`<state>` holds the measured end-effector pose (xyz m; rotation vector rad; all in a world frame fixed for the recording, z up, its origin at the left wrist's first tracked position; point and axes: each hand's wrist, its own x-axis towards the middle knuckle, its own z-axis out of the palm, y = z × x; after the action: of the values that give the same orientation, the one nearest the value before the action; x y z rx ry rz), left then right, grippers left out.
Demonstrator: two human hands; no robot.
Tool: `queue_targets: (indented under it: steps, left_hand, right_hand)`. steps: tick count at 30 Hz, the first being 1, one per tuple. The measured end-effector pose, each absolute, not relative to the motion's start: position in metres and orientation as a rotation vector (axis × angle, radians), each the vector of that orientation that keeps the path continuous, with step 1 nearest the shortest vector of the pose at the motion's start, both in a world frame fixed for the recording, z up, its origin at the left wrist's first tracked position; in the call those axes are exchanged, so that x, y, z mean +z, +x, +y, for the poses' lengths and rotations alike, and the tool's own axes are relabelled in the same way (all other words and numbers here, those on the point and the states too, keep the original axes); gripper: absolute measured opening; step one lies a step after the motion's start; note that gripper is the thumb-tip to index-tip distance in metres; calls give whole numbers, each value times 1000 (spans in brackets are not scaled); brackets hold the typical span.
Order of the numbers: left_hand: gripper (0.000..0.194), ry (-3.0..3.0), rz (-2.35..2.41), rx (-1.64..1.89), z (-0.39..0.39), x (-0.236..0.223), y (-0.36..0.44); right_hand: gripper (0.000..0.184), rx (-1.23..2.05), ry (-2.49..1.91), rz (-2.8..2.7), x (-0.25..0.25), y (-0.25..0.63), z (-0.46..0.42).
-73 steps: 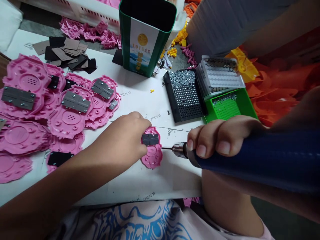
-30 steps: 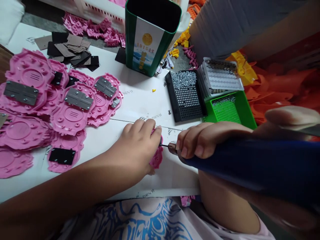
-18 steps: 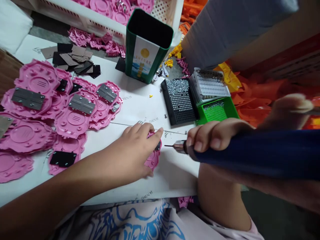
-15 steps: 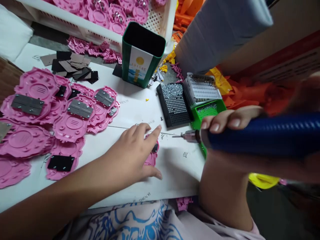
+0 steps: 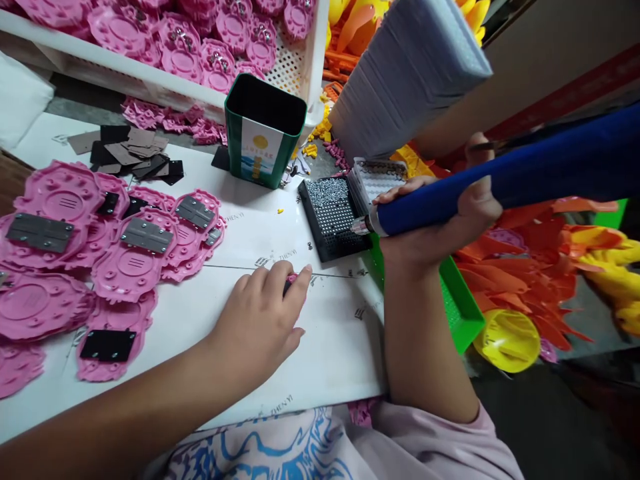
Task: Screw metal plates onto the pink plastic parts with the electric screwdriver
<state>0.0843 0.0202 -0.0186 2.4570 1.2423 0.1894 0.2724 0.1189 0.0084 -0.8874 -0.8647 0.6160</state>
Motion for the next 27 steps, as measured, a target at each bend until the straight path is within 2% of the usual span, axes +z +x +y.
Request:
queue_targets:
  steps: [11, 17, 21, 27]
  left_hand:
    - [52, 2500, 977, 652, 15, -39, 85]
    - [48, 2497, 1000, 533, 20, -36, 82]
    - [53, 2506, 1060, 472, 24, -31, 81]
    - [55, 2475, 1144, 362, 26, -30, 83]
  right_hand:
    - [15, 657, -890, -916, 8, 272, 119]
    - [21, 660, -826, -1012, 2, 279, 121]
    - [24, 592, -826, -1086, -1, 284, 123]
    - [26, 655, -921, -1001, 20, 278, 108]
